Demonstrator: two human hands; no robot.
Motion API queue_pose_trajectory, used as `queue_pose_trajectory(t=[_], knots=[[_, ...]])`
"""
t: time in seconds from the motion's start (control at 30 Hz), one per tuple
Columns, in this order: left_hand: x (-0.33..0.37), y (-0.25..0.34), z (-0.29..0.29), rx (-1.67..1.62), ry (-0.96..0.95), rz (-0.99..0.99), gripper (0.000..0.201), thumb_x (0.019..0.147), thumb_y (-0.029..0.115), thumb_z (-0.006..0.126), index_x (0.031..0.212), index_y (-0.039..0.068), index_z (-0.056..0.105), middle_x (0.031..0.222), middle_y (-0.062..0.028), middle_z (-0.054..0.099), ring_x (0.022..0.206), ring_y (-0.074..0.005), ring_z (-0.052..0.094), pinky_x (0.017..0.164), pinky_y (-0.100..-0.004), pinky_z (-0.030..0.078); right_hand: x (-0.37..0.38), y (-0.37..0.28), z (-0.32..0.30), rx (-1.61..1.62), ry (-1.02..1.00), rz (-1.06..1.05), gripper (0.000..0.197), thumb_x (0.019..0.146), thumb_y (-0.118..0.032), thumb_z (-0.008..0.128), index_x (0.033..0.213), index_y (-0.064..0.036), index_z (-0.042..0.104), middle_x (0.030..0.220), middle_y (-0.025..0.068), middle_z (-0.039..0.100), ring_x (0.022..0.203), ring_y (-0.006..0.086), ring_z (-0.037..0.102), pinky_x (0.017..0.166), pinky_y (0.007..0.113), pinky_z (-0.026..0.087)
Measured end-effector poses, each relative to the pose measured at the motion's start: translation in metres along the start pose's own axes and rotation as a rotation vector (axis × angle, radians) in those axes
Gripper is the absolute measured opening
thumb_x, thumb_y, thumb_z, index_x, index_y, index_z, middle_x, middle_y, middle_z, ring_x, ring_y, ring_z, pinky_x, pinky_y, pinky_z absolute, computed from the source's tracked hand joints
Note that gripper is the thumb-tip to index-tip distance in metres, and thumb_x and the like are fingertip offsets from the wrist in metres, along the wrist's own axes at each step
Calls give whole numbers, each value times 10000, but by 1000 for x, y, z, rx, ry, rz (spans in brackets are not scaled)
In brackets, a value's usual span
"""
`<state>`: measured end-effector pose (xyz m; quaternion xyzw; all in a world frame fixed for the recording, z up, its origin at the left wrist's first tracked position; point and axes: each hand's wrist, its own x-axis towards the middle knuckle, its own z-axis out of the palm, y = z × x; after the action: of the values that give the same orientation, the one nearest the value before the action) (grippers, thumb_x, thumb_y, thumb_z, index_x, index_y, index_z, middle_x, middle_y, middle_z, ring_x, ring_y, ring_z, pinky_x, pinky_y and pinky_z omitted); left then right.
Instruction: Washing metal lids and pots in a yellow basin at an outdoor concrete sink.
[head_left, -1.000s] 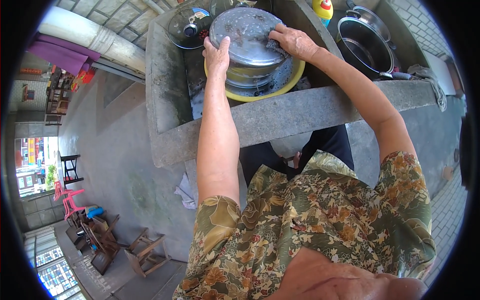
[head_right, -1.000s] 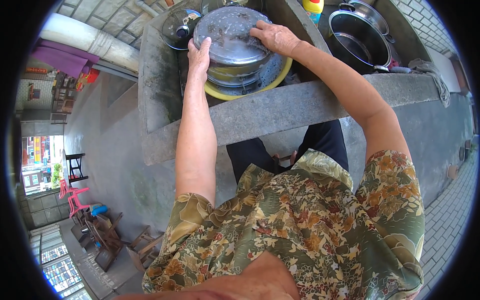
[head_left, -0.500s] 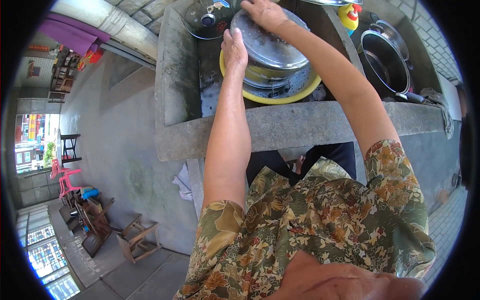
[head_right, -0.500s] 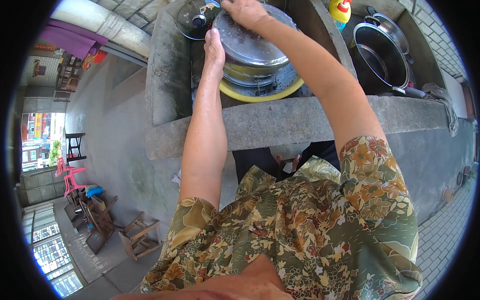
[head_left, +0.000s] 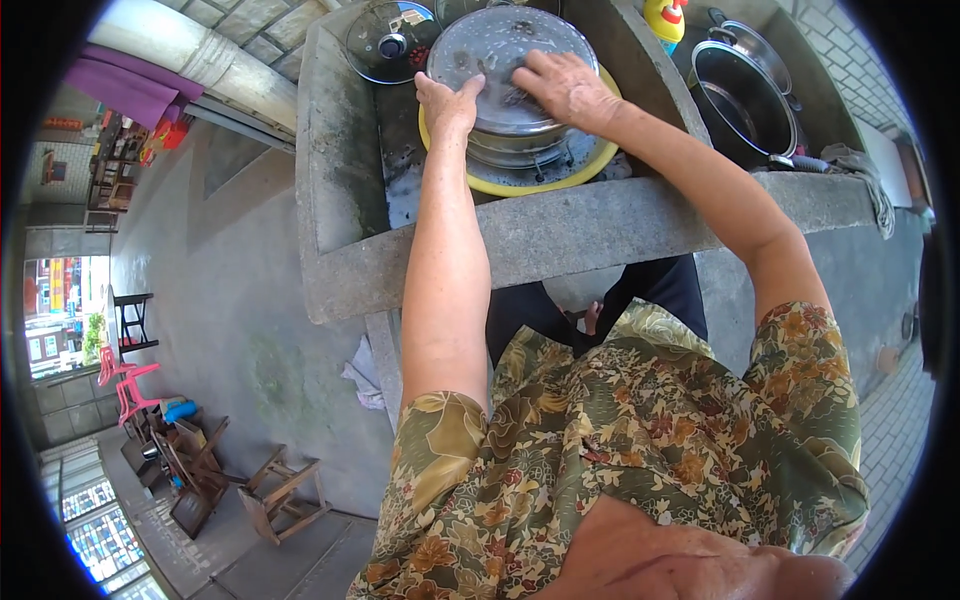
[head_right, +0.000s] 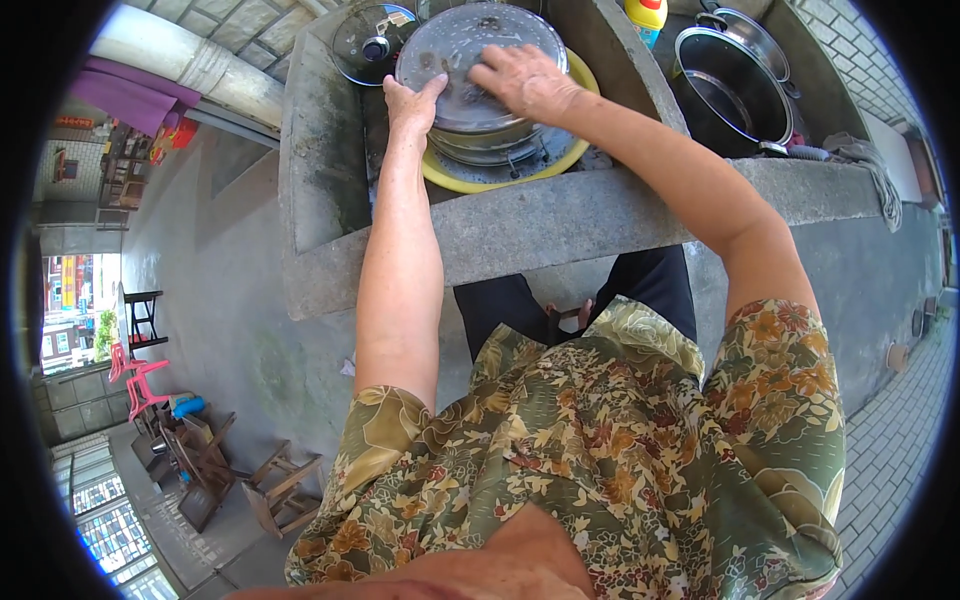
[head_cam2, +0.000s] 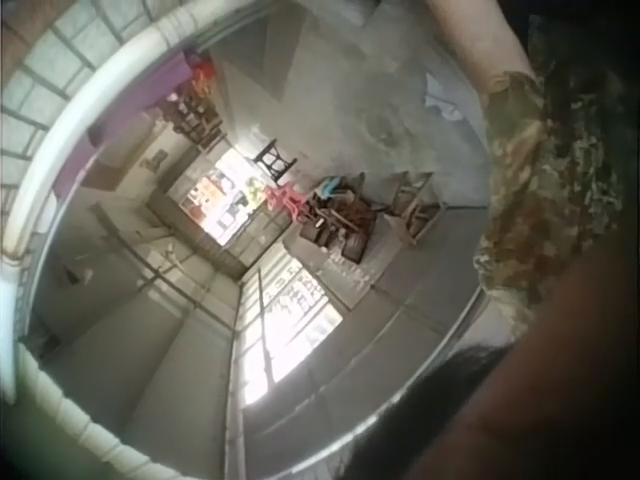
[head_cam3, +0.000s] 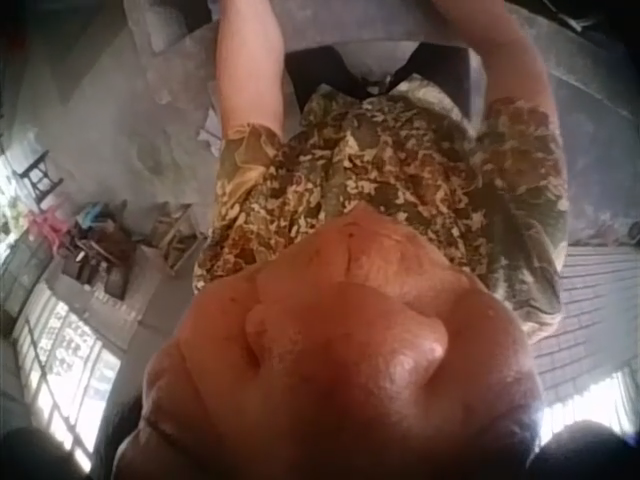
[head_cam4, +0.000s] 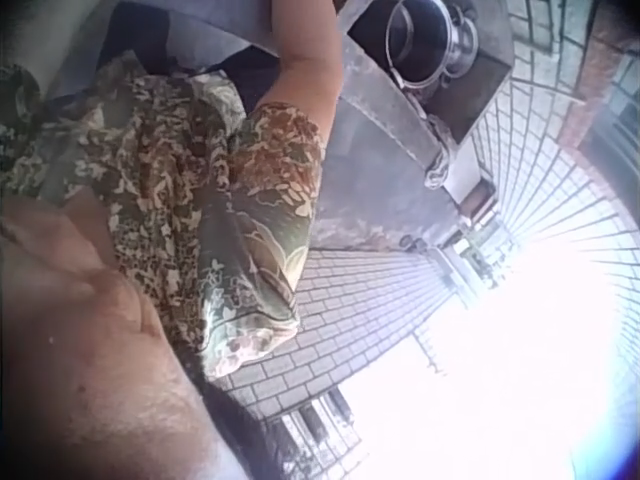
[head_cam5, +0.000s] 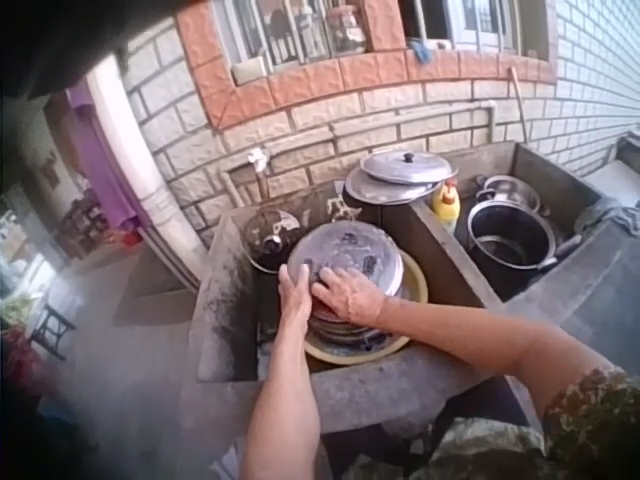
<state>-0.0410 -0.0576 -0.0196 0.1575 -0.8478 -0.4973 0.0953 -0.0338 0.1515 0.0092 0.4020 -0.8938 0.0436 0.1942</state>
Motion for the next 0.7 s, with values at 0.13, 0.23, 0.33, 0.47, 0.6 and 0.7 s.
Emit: queue_pose_trajectory(t=[0.13, 0.23, 0.33, 0.47, 0.6, 0.7], knots=[[-10, 17, 11, -24, -69, -29, 1143, 680, 375, 887, 1519, 35, 189, 1415, -309, 441, 1295, -419, 492, 1085, -429, 428, -4, 77, 15, -162, 79, 205, 270, 900, -110, 527, 1166, -148, 558, 1070, 115, 553, 1022, 302, 636, 888, 424, 511], [-8, 8, 4, -87, -113, -39, 1183, 650, 350, 912, 1535, 98, 168, 1398, -303, 458, 1283, -422, 501, 1078, -435, 436, 20, 78, 30, -155, 105, 151, 223, 898, -143, 531, 1115, -122, 577, 1023, 133, 562, 930, 315, 640, 823, 421, 525], [-10, 6, 4, -71, -82, -26, 1218, 622, 346, 927, 1533, 79, 163, 1402, -294, 451, 1275, -422, 504, 1079, -436, 434, 56, 94, 49, -166, 152, 146, 203, 896, -203, 552, 1072, -119, 610, 1000, 136, 576, 904, 300, 628, 787, 411, 520], [-10, 16, 14, -12, -85, -44, 1262, 595, 340, 938, 1530, 44, 144, 1408, -291, 447, 1295, -415, 487, 1088, -435, 420, 129, 90, 71, -134, 111, 58, 207, 877, -173, 565, 1051, -145, 674, 1035, 103, 600, 1001, 275, 631, 845, 411, 513], [-3, 2, 3, -60, -49, -59, 1140, 598, 289, 942, 1458, -18, 260, 1381, -273, 490, 1261, -372, 524, 1046, -413, 453, 175, -38, 48, -179, -97, -361, 231, 864, -222, 612, 1052, -180, 738, 1099, 42, 637, 1097, 254, 634, 885, 399, 535], [-4, 1, 2, -120, -64, -34, 1005, 615, 220, 944, 1368, -92, 356, 1359, -253, 523, 1192, -321, 582, 976, -388, 511, 183, -32, 35, -199, -280, -227, 311, 866, -227, 642, 1163, -147, 695, 1184, 103, 610, 1170, 274, 589, 968, 392, 491]])
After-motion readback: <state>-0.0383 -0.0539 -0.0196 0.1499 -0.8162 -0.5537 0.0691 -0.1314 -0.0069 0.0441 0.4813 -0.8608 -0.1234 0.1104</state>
